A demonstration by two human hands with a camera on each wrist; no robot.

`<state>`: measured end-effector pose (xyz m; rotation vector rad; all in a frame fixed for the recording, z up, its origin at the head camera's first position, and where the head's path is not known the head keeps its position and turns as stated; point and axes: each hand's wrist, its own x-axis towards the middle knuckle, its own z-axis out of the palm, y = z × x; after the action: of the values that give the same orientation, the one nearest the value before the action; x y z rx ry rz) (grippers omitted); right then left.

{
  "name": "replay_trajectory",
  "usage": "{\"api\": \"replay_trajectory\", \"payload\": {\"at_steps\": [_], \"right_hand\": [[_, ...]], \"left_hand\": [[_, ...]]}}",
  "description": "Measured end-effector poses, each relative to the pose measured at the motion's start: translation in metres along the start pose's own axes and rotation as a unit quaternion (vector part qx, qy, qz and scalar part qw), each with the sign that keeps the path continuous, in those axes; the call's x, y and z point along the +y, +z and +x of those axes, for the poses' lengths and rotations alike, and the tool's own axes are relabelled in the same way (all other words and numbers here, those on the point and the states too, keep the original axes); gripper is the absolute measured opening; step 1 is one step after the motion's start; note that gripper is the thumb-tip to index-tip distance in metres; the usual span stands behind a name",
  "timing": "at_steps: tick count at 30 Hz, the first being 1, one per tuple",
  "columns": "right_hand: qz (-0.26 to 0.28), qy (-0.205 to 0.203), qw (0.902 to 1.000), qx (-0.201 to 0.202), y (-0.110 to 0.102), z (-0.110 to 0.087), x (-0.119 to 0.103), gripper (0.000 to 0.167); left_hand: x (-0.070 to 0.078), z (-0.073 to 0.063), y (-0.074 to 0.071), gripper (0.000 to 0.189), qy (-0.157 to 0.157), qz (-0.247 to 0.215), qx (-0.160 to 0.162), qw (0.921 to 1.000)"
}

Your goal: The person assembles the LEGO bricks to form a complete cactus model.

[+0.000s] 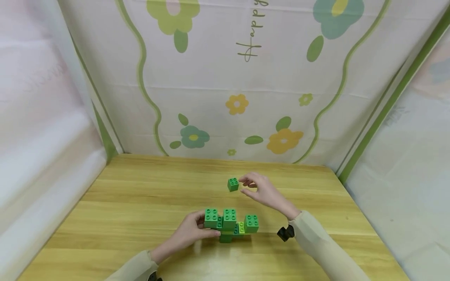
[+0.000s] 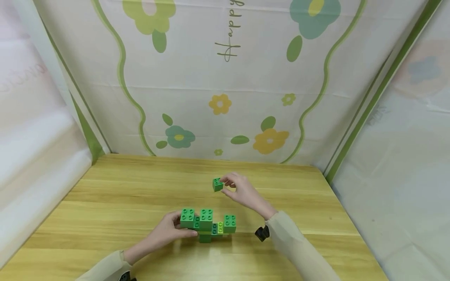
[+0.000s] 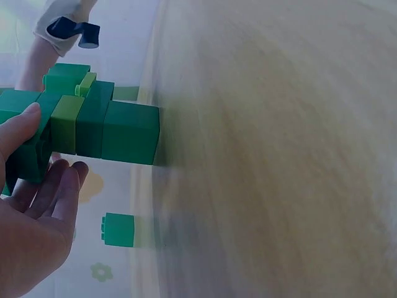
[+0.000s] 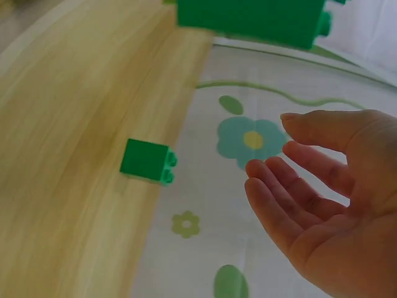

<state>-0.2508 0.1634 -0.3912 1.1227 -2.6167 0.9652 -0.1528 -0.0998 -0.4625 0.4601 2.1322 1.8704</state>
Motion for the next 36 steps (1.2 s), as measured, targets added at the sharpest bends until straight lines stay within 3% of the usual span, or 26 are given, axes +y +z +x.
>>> {"api": "replay_trajectory", "payload": {"at_steps": [14,22,36], "right_hand": [[0.009,0.07,0.9968,-0.038,0.019,0.014,0.041,0.03],[0.038,0.102,0.9935,-0.035,0.032,0.022,0.06,0.032],[0.045,0.138,0.9877,-0.057,0.042,0.036,0.07,0.044]], "left_hand": [[0.002,0.0,-0.003,0.061,0.0,-0.01,-0.008,0.9999],[0.002,0.0,-0.003,0.06,0.006,-0.008,-0.007,0.9999],[0.0,0.001,-0.004,0.059,0.005,-0.012,-0.007,0.9999]]}}
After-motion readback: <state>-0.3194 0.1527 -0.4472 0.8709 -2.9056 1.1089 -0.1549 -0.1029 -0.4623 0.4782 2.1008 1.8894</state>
